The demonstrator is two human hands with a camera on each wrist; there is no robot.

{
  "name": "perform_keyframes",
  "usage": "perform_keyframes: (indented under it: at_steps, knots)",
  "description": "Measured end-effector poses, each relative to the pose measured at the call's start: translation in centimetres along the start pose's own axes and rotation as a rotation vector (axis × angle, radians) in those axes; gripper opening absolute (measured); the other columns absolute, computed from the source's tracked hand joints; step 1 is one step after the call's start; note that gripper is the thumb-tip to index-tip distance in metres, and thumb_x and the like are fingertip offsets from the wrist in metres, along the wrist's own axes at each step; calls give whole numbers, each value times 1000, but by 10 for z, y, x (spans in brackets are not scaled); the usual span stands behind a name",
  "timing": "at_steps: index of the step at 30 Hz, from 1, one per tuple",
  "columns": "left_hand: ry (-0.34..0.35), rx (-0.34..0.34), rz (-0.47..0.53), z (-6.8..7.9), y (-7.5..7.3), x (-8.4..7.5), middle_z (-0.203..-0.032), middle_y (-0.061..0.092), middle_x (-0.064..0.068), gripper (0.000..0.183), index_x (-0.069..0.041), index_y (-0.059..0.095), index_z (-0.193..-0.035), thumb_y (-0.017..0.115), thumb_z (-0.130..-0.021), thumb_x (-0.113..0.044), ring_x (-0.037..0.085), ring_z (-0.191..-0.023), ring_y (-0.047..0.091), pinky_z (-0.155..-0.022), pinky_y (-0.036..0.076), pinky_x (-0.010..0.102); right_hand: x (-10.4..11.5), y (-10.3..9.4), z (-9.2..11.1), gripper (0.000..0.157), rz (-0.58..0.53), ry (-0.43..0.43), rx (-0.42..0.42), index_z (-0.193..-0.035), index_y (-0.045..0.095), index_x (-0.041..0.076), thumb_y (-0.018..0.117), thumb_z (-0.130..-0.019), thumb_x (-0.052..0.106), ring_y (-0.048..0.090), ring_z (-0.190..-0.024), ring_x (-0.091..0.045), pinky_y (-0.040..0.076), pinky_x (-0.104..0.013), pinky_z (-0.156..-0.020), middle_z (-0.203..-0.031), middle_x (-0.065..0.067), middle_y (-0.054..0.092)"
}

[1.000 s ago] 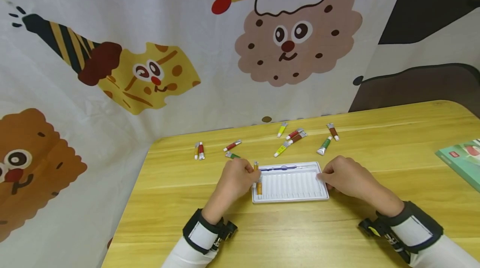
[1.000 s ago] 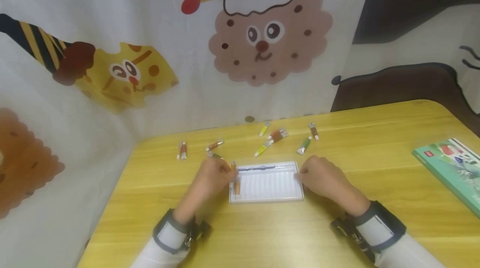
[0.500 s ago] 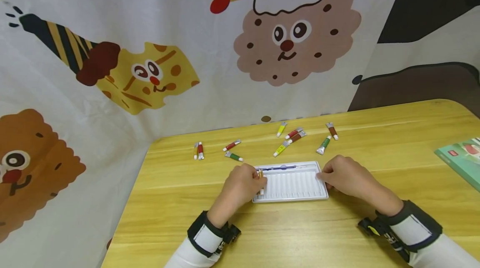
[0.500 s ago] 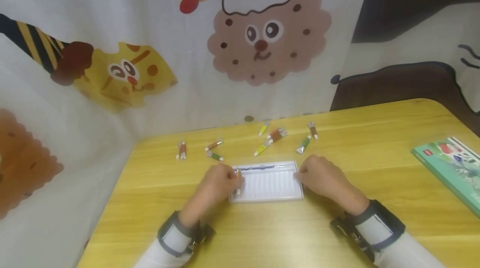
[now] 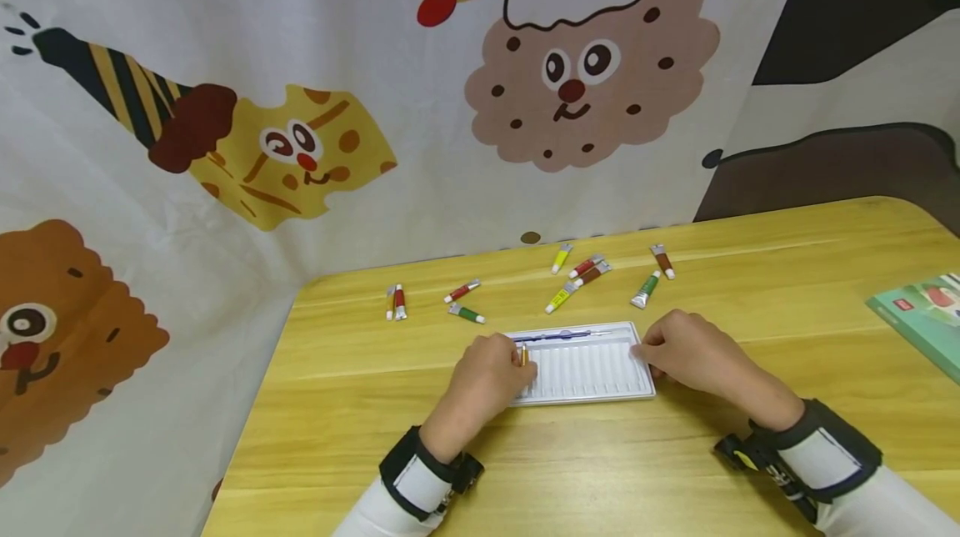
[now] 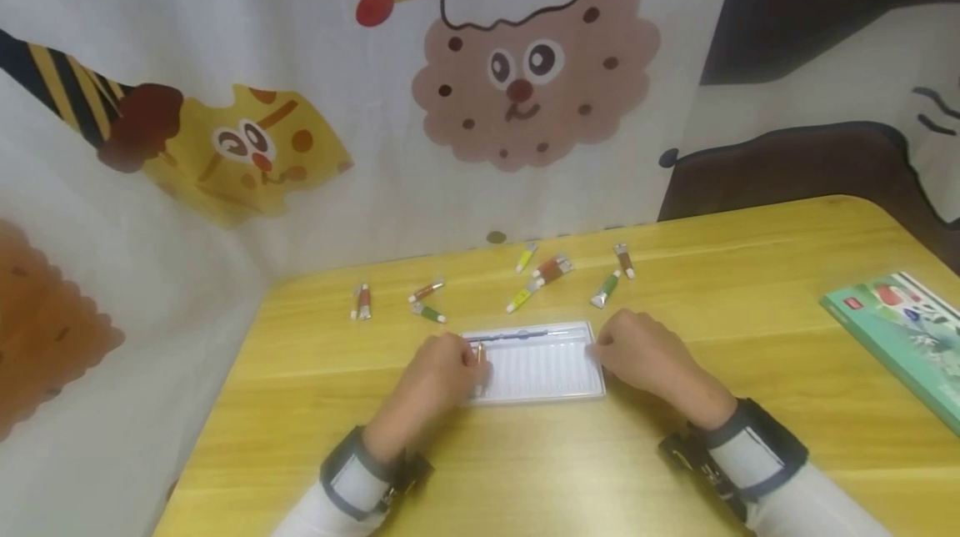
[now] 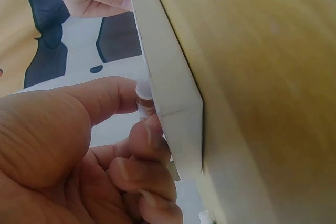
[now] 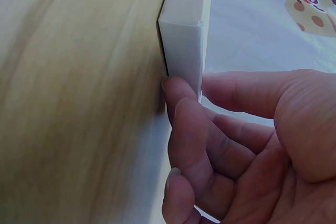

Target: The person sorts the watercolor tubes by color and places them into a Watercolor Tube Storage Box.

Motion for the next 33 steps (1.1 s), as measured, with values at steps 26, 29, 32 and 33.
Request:
perform_keyframes:
  at_steps: [26,29,32,33]
  knots:
    - [-10,2,-96,2,2,-2,-45,28,-10,55,-13,45,-50,77,-94,-18,9,-40,33,-40,19,22,2,0,0,20,-2,-1,0,-84,78,8,69,-100,16,53,-57,-15,35,-27,-50,-64,2,62]
    - [-20,6,-93,2,2,-3,-45,27,-10,54,-13,45,-50,76,-93,-16,9,-39,32,-40,18,22,2,1,0,21,-4,2,-3,-83,77,9,69,-100,16,52,-56,-15,35,-27,-50,-64,2,62]
    - [-35,12,-83,2,2,-4,-46,28,-10,52,-13,46,-50,77,-93,-15,10,-39,33,-40,19,22,2,1,0,21,-5,1,-6,-82,77,9,69,-100,16,52,-56,-15,35,-27,-50,-63,2,61]
    - [-37,10,-81,2,3,-3,-46,28,-10,52,-13,46,-51,76,-92,-15,10,-39,34,-40,19,22,2,1,0,21,-6,1,-7,-82,77,9,69,-100,16,52,-55,-15,35,-27,-50,-63,2,61]
Point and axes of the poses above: each hand's wrist, its own z-axis away from the middle knuckle, its own y-axis out of the palm, x = y × z, the point moved 5 cm from there along -z, towards the middle knuckle
